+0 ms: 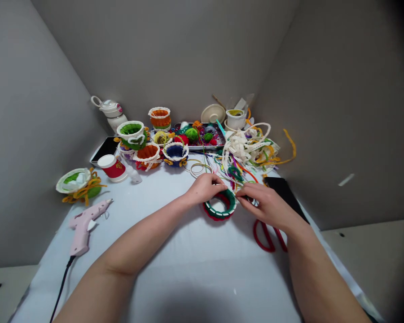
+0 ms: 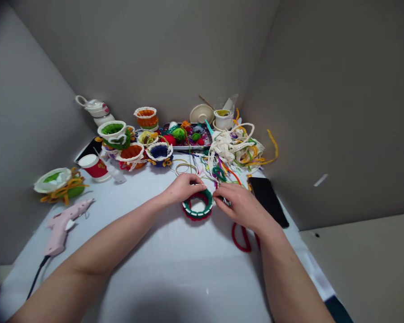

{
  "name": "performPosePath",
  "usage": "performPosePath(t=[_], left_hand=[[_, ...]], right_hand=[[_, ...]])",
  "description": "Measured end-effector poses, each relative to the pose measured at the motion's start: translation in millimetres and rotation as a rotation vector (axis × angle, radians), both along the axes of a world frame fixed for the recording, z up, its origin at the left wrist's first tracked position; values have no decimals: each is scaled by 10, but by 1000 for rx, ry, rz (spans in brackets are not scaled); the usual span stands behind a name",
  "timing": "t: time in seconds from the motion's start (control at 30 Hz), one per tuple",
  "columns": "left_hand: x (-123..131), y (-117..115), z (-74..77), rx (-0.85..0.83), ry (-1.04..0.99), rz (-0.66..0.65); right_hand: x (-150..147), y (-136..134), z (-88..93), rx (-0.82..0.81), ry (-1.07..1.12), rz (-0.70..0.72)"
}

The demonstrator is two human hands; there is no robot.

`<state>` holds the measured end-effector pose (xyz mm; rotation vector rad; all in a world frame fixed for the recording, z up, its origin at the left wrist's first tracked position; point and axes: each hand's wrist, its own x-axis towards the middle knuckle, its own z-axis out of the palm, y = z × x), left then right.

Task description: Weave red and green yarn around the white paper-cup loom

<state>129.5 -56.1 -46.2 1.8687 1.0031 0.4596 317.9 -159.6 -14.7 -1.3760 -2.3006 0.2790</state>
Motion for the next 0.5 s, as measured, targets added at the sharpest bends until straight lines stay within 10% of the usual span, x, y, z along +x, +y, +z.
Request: performPosePath(t=[0.5], left_hand=[[-51,66,34,-95,-24,-92]], right_hand=[[38,174,-272,-207,116,-27]])
